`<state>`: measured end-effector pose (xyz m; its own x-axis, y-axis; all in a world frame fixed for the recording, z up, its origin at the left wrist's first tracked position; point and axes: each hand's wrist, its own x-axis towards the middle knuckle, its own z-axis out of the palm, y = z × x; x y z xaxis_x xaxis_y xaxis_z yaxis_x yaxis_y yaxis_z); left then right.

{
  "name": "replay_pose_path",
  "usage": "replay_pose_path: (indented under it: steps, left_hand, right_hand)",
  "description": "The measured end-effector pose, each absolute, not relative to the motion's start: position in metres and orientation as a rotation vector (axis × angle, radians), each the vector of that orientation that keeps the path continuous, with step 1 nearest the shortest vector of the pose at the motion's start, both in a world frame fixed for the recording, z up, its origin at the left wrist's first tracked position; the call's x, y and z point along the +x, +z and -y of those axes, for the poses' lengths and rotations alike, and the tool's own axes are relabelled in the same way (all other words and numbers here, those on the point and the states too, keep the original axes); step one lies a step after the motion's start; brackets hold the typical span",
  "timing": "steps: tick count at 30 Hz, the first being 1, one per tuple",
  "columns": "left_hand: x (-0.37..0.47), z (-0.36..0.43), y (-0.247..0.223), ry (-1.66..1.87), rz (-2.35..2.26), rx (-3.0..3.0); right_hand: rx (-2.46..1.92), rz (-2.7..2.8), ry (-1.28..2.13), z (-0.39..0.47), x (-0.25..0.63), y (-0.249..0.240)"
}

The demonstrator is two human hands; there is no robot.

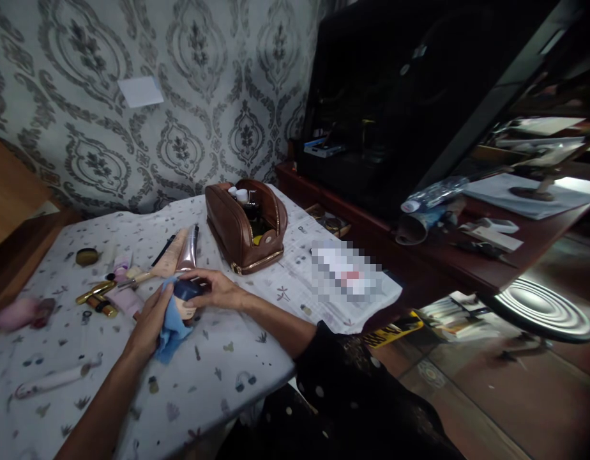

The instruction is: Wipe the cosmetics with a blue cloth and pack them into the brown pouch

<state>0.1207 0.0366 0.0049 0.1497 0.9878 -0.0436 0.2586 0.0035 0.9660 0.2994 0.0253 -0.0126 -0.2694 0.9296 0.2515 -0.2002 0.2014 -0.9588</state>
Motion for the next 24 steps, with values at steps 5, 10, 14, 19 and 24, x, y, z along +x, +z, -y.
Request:
replay_pose_path:
  steps: [5,10,14,19,24]
  left_hand:
    - [0.123,-0.035,0.008,1.037,-1.261,1.463]
    - [0.114,-0.038,0.003,1.010,-1.392,1.603]
    - [0.113,-0.041,0.001,1.013,-1.367,1.652]
    - [0.116,-0.039,0.006,1.035,-1.313,1.563]
    - [0.116,-0.039,0.007,1.002,-1.321,1.413]
  right_hand:
    - [-0.841,1.441,1.260,-0.027,0.299,-0.015]
    - [-1.080,1.529,1.162,-0.025,0.298,-0.016]
    - [-1.103,1.581,1.110,-0.022,0.299,-0.014]
    - [-0.971,1.576,1.176,-0.021,0.299,-0.012]
    - [-0.770,1.541,1.213,-0.020,0.298,-0.010]
